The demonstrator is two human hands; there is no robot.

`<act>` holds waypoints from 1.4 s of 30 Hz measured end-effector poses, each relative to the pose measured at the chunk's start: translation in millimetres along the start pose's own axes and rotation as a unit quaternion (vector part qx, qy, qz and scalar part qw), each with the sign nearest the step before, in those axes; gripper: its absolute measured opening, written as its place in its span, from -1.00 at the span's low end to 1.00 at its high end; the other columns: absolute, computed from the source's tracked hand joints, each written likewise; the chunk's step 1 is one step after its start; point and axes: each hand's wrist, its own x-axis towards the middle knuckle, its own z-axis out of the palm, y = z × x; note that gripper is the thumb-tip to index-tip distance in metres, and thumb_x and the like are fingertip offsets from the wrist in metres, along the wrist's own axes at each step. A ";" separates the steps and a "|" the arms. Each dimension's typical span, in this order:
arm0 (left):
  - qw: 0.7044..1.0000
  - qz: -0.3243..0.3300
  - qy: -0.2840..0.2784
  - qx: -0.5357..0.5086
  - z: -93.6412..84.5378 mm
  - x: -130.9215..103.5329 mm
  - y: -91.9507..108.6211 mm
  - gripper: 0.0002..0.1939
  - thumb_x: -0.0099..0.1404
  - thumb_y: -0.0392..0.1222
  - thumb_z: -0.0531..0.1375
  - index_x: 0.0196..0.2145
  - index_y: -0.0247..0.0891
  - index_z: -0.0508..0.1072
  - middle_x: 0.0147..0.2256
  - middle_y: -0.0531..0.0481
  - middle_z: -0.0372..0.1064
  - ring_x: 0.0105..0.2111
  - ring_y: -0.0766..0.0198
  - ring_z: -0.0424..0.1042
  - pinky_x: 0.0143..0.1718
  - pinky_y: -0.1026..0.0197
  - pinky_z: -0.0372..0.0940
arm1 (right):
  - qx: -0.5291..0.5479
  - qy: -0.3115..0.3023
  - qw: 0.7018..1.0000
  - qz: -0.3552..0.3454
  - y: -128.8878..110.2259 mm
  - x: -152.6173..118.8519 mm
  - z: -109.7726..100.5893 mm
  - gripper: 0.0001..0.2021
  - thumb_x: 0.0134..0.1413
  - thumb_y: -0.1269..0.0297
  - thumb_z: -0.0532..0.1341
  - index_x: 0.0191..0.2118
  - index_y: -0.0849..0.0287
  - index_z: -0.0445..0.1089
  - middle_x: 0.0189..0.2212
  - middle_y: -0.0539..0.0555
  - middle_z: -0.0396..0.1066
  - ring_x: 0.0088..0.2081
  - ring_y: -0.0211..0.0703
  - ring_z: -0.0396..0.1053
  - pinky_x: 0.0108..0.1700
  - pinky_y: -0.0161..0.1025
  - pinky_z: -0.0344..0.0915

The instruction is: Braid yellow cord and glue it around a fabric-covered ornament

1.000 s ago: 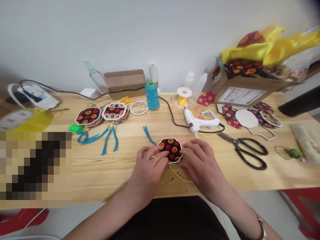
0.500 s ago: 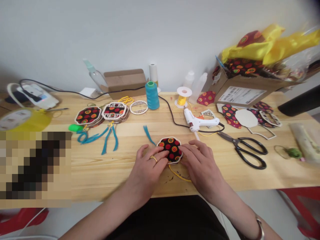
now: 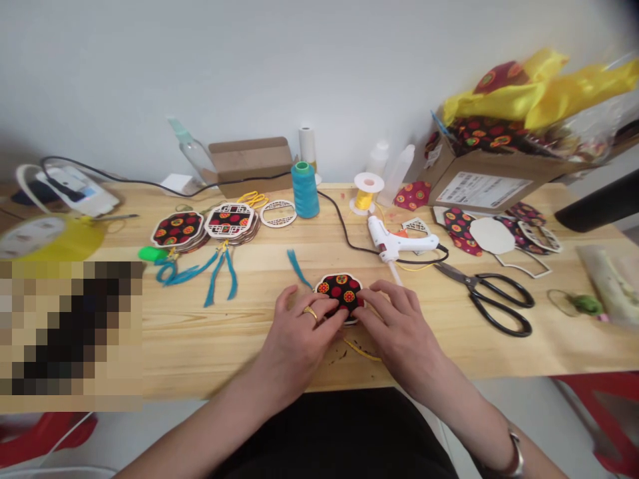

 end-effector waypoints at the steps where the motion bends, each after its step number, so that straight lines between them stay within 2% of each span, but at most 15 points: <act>1: 1.000 0.003 -0.002 0.007 0.6 -0.6 0.4 -0.73 0.22 -0.35 0.08 -0.14 -0.15 0.42 -0.17 -0.04 0.44 -0.15 0.15 0.34 0.00 -0.10 0.00 | -0.007 -0.007 1.000 -0.007 0.2 1.0 -1.1 -0.84 0.07 0.44 0.11 -0.22 0.18 0.36 -0.12 0.14 0.32 -0.01 0.06 0.08 -0.06 -0.03 0.08; 7: 1.000 0.018 -0.004 0.016 0.6 -2.8 3.0 -0.66 0.19 -0.43 0.03 -0.12 -0.19 0.42 -0.15 -0.08 0.43 -0.12 0.11 0.31 -0.01 -0.14 0.01 | -0.014 0.013 0.999 -0.029 2.2 1.7 -3.6 -0.85 0.07 0.44 0.10 -0.24 0.19 0.36 -0.11 0.16 0.30 -0.06 0.04 0.11 -0.08 -0.03 0.10; 13: 0.999 -0.004 0.020 0.032 1.9 -0.5 9.1 -0.74 0.20 -0.35 0.08 -0.17 -0.20 0.44 -0.17 -0.09 0.44 -0.16 0.09 0.32 -0.01 -0.16 0.01 | 0.018 0.066 0.997 0.028 2.3 -1.0 6.2 -0.79 0.12 0.45 0.04 -0.12 0.25 0.29 -0.11 0.22 0.26 -0.08 0.00 0.15 -0.08 -0.05 0.17; 16: 0.999 -0.009 0.029 0.031 2.4 0.9 10.9 -0.75 0.19 -0.35 0.09 -0.19 -0.21 0.46 -0.19 -0.09 0.45 -0.17 0.08 0.33 -0.02 -0.17 0.02 | 0.042 0.087 0.993 0.068 1.9 -0.2 8.3 -0.85 0.10 0.39 0.09 -0.22 0.31 0.32 -0.23 0.23 0.29 -0.17 -0.04 0.20 -0.12 -0.09 0.23; 20: 0.999 -0.008 0.028 0.027 3.1 0.5 11.2 -0.75 0.17 -0.36 0.10 -0.20 -0.20 0.46 -0.20 -0.07 0.45 -0.17 0.09 0.33 -0.02 -0.19 0.02 | 0.070 0.106 0.988 0.091 1.7 -0.1 6.8 -0.92 0.07 0.41 0.11 -0.39 0.26 0.33 -0.31 0.20 0.28 -0.24 -0.07 0.21 -0.21 -0.12 0.29; 23: 0.999 -0.018 0.022 0.020 1.4 0.9 11.2 -0.76 0.17 -0.34 0.11 -0.20 -0.19 0.45 -0.18 -0.05 0.44 -0.12 0.06 0.31 -0.01 -0.19 0.02 | 0.088 0.109 0.986 0.090 1.3 -0.8 6.1 -0.90 0.08 0.41 0.10 -0.39 0.26 0.34 -0.32 0.19 0.28 -0.27 -0.10 0.20 -0.24 -0.13 0.30; 26: 0.999 -0.028 0.019 0.005 -5.5 7.9 8.2 -0.69 0.18 -0.39 0.08 -0.13 -0.21 0.42 -0.04 -0.08 0.35 0.01 0.01 0.18 -0.01 -0.12 0.09 | 0.102 0.099 0.986 0.088 1.0 -1.6 6.6 -0.87 0.10 0.44 0.08 -0.32 0.26 0.37 -0.31 0.18 0.28 -0.27 -0.11 0.19 -0.24 -0.15 0.30; 30: 0.998 -0.010 -0.064 -0.023 -18.1 30.0 -4.7 -0.46 0.12 -0.54 -0.03 0.06 -0.27 0.25 0.14 -0.08 0.11 0.14 0.06 -0.03 0.09 -0.04 0.05 | 0.106 0.090 0.986 0.093 2.1 -5.0 9.2 -0.80 0.09 0.51 0.04 -0.22 0.26 0.37 -0.26 0.19 0.27 -0.25 -0.11 0.17 -0.20 -0.14 0.29; 32: 0.992 0.005 -0.126 -0.024 -20.6 42.0 -12.8 -0.41 0.10 -0.56 -0.04 0.09 -0.23 0.20 0.16 -0.05 0.07 0.13 0.06 -0.02 0.09 -0.04 0.05 | 0.106 0.081 0.986 0.097 2.9 -8.2 11.2 -0.74 0.06 0.57 0.03 -0.17 0.27 0.35 -0.21 0.20 0.26 -0.21 -0.10 0.17 -0.16 -0.13 0.28; 35: 0.984 0.014 -0.175 -0.028 -17.9 53.4 -20.7 -0.48 0.19 -0.47 -0.03 0.10 -0.20 0.18 0.14 -0.06 0.12 0.08 0.08 0.07 0.03 -0.04 0.11 | 0.105 0.068 0.988 0.093 3.2 -13.5 13.1 -0.65 0.01 0.62 0.01 -0.08 0.29 0.32 -0.15 0.21 0.23 -0.13 -0.06 0.14 -0.08 -0.11 0.26; 38: 0.981 0.020 -0.188 -0.035 -13.6 53.8 -20.9 -0.63 0.27 -0.24 0.01 0.04 -0.19 0.24 0.09 -0.07 0.19 0.04 0.07 0.13 0.01 -0.06 0.12 | 0.102 0.055 0.989 0.091 2.9 -16.4 13.0 -0.58 -0.01 0.64 -0.01 -0.01 0.27 0.28 -0.10 0.20 0.21 -0.10 -0.04 0.12 -0.05 -0.09 0.24; 42: 0.982 -0.004 -0.185 -0.040 -14.8 45.4 -15.4 -0.52 0.19 0.01 0.10 0.03 -0.22 0.25 0.04 -0.09 0.24 0.04 0.02 0.11 0.01 -0.07 0.11 | 0.084 0.043 0.992 0.088 4.5 -12.1 11.9 -0.55 -0.01 0.62 0.00 0.04 0.25 0.23 -0.07 0.22 0.20 -0.10 -0.01 0.11 -0.05 -0.03 0.23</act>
